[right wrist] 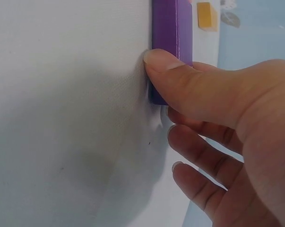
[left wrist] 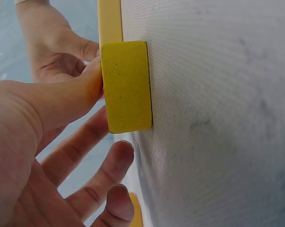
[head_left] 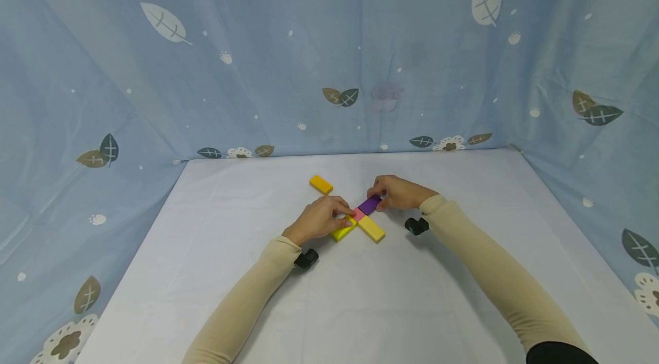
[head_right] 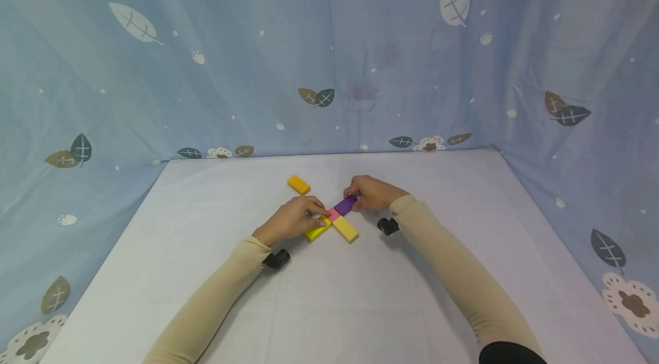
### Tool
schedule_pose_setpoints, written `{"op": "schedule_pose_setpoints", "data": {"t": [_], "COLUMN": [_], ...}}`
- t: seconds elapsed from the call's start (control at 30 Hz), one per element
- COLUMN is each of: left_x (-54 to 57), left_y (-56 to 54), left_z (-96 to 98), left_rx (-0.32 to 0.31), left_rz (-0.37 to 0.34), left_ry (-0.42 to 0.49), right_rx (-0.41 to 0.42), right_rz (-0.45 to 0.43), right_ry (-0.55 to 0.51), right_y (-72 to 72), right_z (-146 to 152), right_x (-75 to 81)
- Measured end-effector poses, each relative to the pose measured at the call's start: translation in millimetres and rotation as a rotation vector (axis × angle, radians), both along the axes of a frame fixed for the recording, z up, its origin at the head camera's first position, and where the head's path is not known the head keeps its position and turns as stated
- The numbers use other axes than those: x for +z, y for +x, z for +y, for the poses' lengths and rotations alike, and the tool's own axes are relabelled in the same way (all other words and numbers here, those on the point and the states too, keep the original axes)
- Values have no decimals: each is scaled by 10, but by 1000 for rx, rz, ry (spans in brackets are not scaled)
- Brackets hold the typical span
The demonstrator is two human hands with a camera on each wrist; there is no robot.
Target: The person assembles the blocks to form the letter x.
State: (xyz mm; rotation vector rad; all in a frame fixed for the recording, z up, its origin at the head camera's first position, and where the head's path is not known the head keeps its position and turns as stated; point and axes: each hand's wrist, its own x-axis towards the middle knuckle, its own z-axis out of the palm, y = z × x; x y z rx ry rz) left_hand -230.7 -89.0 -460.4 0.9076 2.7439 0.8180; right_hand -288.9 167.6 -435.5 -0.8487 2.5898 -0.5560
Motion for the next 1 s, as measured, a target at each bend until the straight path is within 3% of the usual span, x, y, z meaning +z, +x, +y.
{"op": "schedule_pose_setpoints", "data": {"t": [1.0], "left_x": [-10], "left_y": [-13], "left_z": [5], "left_rx": [0], "left_rz": [0], "left_ry": [-21], "right_rx": [35], "right_rz": [33], "right_ry": [5], "right_y": [5], "right_z": [-32], "right_x": [25]}}
